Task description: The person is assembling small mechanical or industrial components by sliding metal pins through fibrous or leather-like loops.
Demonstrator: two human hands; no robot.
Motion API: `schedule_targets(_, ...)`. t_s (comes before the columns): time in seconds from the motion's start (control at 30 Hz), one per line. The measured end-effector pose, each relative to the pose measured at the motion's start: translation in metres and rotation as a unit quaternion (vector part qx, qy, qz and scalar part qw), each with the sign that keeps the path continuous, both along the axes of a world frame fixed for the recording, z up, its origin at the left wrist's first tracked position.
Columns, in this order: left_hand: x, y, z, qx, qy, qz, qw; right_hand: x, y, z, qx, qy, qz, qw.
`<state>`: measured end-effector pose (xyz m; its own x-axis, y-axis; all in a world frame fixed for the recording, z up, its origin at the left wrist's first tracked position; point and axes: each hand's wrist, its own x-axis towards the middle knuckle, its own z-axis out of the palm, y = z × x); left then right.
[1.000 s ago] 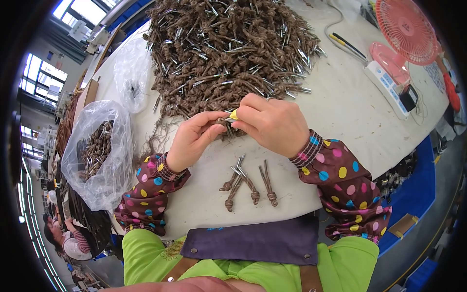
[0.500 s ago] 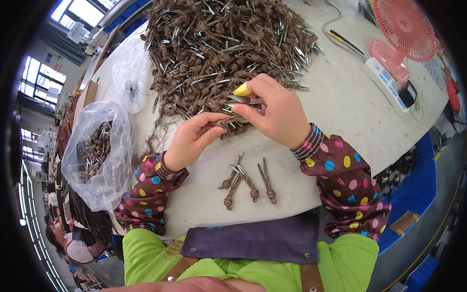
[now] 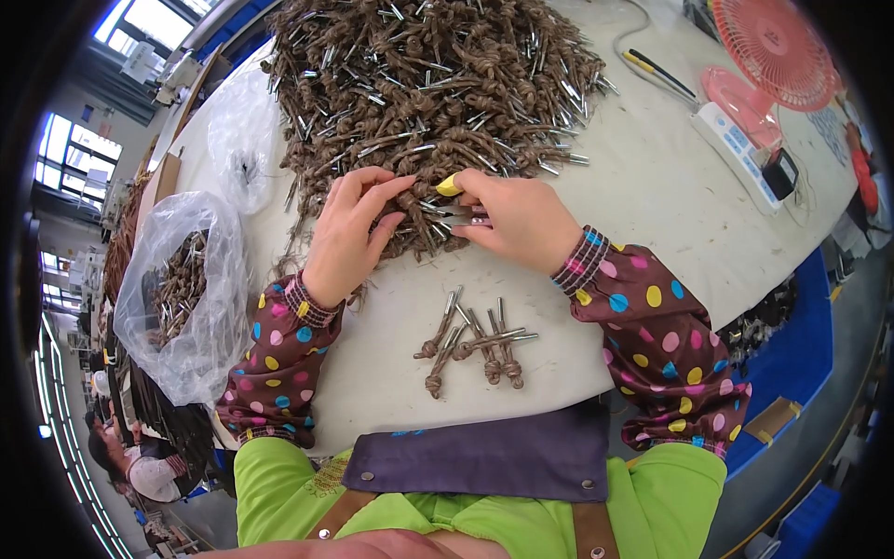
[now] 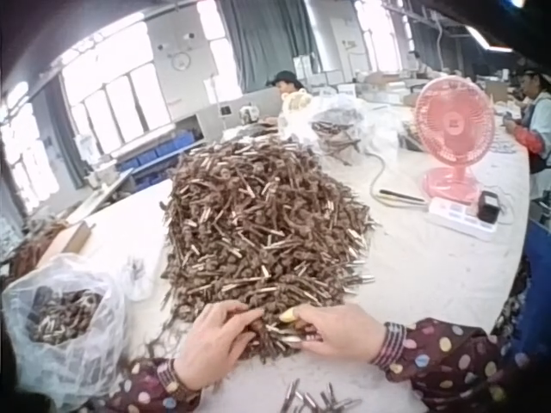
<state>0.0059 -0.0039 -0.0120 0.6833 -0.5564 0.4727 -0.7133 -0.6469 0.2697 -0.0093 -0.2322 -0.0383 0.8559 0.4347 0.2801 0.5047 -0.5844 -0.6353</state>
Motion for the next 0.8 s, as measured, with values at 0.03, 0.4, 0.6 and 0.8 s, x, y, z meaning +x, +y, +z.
schedule_targets(0.03,0.002,0.002,-0.002,0.020,0.010,-0.002,1.000,-0.002,0.001,0.003,0.014,0.016,-0.013,1.000)
schedule_targets(0.4,-0.012,0.001,0.008,-0.017,-0.120,-0.038,0.992,-0.013,0.011,0.017,0.315,0.213,0.022,0.924)
schedule_targets(0.6,-0.013,-0.005,0.009,-0.177,0.126,-0.015,0.976,-0.015,0.007,0.023,0.230,0.122,-0.015,0.965)
schedule_targets(0.8,-0.014,-0.004,0.010,-0.231,0.208,-0.029,0.950,-0.013,0.006,0.022,0.156,-0.009,-0.040,0.987)
